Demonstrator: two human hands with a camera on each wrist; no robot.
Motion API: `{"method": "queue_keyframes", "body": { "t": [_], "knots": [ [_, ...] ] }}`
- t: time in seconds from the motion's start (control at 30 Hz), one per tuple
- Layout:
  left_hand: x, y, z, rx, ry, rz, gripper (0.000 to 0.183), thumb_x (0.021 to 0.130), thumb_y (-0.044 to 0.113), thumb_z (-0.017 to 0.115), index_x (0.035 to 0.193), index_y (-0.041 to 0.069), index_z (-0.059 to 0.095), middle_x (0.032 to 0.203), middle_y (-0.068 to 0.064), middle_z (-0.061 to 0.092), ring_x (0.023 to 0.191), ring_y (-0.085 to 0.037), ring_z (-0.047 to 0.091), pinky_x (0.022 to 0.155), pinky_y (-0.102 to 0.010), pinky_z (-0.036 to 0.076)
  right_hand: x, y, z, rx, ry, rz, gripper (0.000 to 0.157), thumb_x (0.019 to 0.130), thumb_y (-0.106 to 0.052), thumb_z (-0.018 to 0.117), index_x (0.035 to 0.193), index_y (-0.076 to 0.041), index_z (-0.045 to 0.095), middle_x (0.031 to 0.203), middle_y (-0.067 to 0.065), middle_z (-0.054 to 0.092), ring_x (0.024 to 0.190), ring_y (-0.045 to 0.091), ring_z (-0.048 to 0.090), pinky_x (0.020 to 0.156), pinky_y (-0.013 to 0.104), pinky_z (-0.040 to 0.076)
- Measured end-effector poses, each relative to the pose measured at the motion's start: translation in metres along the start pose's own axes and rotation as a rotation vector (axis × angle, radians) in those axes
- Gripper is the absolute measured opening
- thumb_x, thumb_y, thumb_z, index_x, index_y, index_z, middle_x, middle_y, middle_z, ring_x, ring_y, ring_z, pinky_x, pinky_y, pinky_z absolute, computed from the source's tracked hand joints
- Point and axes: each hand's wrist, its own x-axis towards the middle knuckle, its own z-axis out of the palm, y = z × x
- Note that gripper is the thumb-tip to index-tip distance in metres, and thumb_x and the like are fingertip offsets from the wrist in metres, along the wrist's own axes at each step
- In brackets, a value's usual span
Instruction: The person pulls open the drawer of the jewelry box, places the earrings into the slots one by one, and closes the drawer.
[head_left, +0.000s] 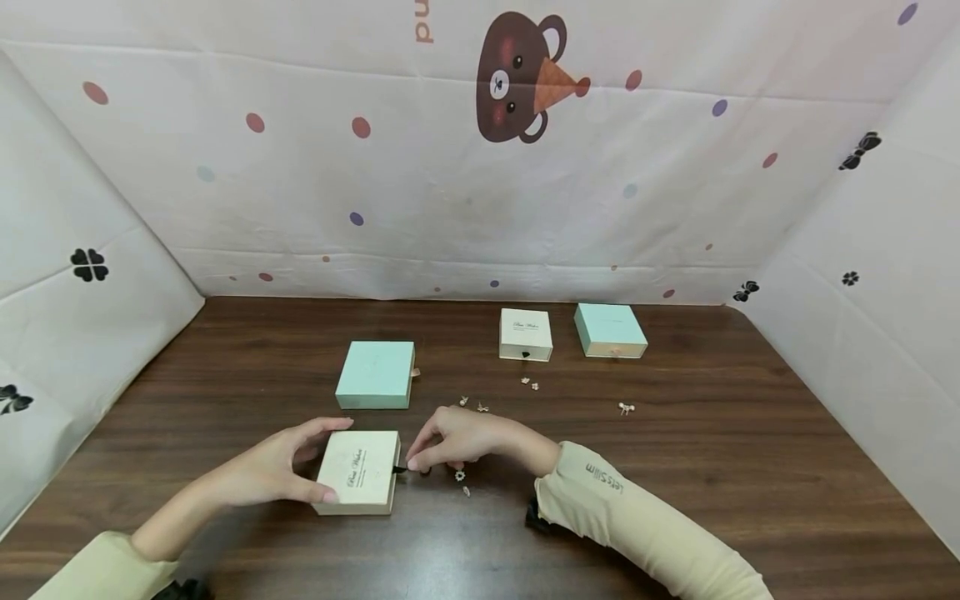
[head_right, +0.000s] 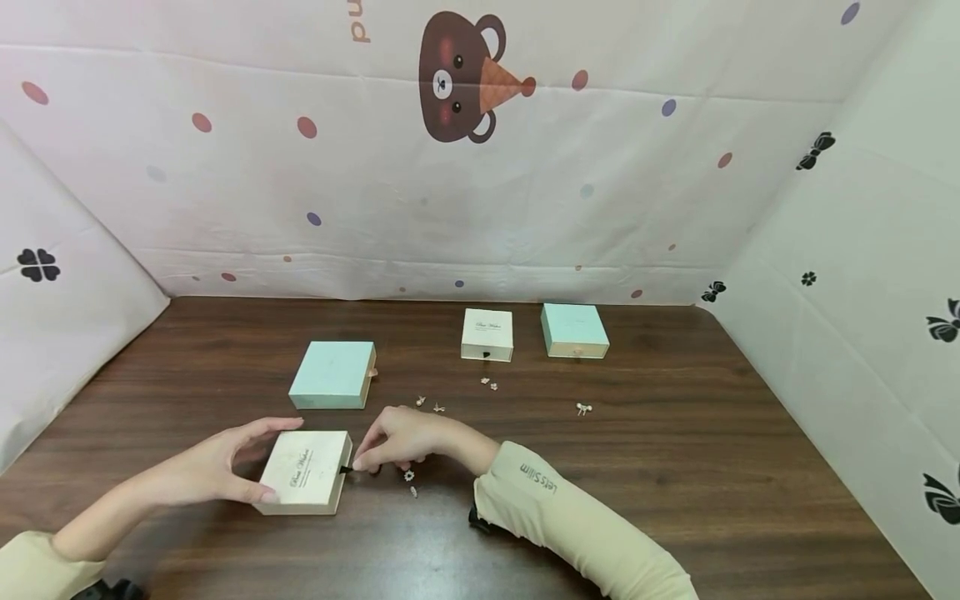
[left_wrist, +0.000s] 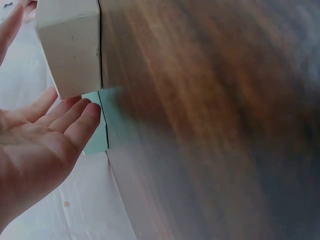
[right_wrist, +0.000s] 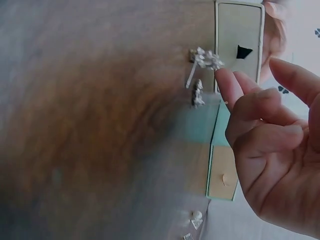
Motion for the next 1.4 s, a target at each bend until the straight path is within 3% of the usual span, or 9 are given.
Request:
{"method": "queue_keyframes", "body": {
  "t": [0.37,0.77,0.93,1.17,1.4],
  "knots": [
    [0.001,-0.002,0.001,0.001,-0.037,-0.003,0.086,0.069,0.024,0.079,0.135,-0.005,0.033,0.133,-0.027,0.037,0.121,-0.048,0.034,0.092,-0.057,0.033,0.011,-0.003,0.009,-0.039,-0.038,-0.017,0.016,0.087,-0.016,0.062,0.087,-0.004,0.071,0.061,0.002,0.062,0.035,0.009,0.039,0.036,0.017,0.031],
    [-0.004,0.002,0.000,0.082,-0.029,-0.052,0.091,0.066,0.035,0.081,0.136,0.000,0.034,0.132,-0.022,0.041,0.119,-0.042,0.041,0.092,-0.050,0.038,0.018,-0.015,0.018,-0.131,0.022,0.047,0.012,0.084,-0.014,0.066,0.074,-0.009,0.069,0.056,-0.004,0.061,0.035,0.007,0.042,0.034,0.016,0.034],
    [-0.001,0.004,0.001,0.138,-0.029,-0.058,0.091,0.065,0.041,0.079,0.135,0.001,0.037,0.129,-0.018,0.045,0.118,-0.036,0.043,0.092,-0.043,0.041,0.018,-0.016,0.018,-0.155,0.060,0.079,0.011,0.081,-0.012,0.069,0.071,-0.008,0.070,0.054,-0.004,0.060,0.035,0.006,0.043,0.035,0.016,0.037],
    [0.000,0.004,0.000,0.143,-0.035,-0.060,0.089,0.064,0.040,0.080,0.133,0.001,0.039,0.125,-0.013,0.049,0.116,-0.032,0.044,0.092,-0.031,0.042,0.016,-0.015,0.018,-0.156,0.075,0.063,0.011,0.080,-0.012,0.070,0.069,-0.007,0.072,0.054,-0.001,0.062,0.035,0.006,0.043,0.036,0.016,0.037],
    [0.001,0.004,-0.001,0.164,-0.042,-0.062,0.088,0.064,0.041,0.079,0.133,0.004,0.039,0.123,-0.009,0.051,0.114,-0.028,0.045,0.091,-0.033,0.042,0.015,-0.012,0.016,-0.183,0.070,0.072,0.011,0.079,-0.013,0.071,0.070,-0.008,0.073,0.053,-0.003,0.062,0.035,0.005,0.043,0.038,0.016,0.039]
  ]
}}
